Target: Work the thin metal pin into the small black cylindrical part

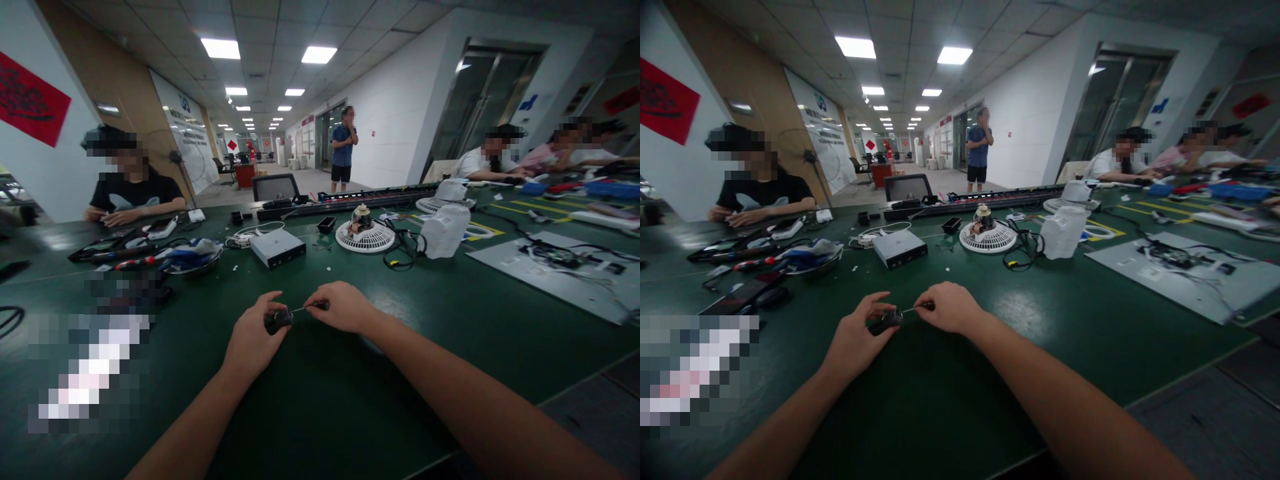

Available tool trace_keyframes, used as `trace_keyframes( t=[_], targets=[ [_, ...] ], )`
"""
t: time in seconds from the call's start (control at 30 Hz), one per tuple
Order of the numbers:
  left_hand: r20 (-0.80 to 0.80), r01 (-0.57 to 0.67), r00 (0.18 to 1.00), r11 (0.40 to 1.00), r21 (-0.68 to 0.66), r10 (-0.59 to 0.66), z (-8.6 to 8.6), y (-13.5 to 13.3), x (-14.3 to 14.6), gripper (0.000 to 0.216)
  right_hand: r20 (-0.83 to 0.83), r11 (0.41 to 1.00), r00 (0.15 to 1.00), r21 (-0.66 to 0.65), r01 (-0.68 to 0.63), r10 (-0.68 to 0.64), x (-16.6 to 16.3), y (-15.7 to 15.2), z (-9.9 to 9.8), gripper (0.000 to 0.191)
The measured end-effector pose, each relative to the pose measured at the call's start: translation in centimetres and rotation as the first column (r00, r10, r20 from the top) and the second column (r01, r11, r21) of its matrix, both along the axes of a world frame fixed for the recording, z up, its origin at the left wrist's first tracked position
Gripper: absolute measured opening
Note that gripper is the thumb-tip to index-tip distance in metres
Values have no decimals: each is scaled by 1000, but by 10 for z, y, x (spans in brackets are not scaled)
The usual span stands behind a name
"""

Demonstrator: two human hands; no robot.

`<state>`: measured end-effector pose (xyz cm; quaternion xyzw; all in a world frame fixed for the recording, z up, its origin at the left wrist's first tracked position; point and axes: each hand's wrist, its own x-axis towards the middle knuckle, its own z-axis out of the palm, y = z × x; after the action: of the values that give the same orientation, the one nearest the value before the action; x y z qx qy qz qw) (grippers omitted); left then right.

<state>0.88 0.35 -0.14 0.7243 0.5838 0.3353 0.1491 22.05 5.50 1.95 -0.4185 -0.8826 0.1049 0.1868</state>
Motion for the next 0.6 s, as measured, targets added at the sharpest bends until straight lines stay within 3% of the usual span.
trace_keyframes(
  t=[0.1,0.3,0.5,0.6],
  targets=[
    [-18,-18,1000,1000,-5,18,-1,0,0,58,21,999,999,-27,-26,27,1,0,-1,22],
    [-7,-2,1000,1000,19,2,-1,0,-3,57,-105,979,984,-134,-155,141,3,2,-3,24],
    [18,49,999,998,-35,-48,-3,2,0,52,-41,995,999,-97,26,-30,1,3,-4,22],
    [11,43,999,999,-31,-43,-4,1,0,53,-6,994,1000,-105,-31,30,2,1,-2,20]
  ],
)
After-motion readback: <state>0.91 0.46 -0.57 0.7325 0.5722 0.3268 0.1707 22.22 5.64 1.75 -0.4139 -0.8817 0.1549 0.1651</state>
